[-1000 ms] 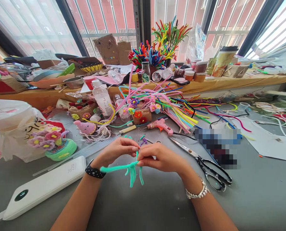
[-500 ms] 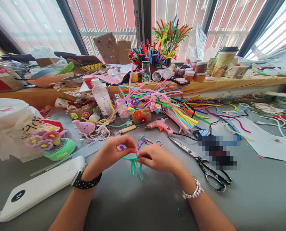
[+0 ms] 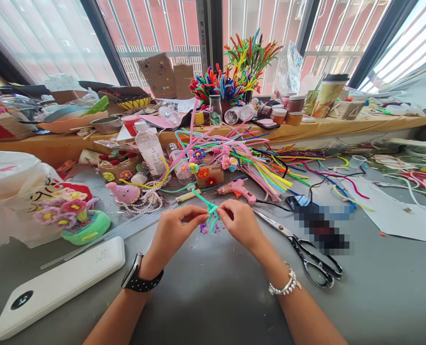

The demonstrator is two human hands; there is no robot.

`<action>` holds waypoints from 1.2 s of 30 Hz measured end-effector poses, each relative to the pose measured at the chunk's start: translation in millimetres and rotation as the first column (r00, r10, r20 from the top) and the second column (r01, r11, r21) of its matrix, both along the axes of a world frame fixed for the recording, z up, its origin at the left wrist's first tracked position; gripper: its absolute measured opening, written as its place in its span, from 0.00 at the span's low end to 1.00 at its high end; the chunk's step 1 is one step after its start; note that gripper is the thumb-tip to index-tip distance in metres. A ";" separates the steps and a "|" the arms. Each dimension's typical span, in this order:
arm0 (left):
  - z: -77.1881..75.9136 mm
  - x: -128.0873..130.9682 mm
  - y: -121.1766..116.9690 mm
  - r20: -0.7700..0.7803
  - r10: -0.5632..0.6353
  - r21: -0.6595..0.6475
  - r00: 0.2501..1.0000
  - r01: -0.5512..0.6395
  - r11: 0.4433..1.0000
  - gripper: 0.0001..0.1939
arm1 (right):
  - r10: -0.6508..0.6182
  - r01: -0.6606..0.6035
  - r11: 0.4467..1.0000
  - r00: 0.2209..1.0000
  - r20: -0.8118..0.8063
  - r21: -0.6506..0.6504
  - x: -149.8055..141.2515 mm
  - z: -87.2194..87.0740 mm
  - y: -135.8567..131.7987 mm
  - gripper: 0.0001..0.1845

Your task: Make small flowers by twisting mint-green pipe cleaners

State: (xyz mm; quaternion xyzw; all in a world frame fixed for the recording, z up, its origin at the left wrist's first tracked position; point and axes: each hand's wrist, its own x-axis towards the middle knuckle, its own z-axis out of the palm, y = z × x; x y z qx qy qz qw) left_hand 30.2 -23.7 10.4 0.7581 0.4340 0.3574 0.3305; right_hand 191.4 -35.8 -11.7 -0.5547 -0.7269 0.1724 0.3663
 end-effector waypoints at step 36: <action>-13.6 10.4 0.6 0.053 -0.066 0.002 0.996 0.066 0.998 0.10 | 0.000 -0.154 0.978 0.665 -0.747 -0.137 -6.1 0.5 -1.3 0.13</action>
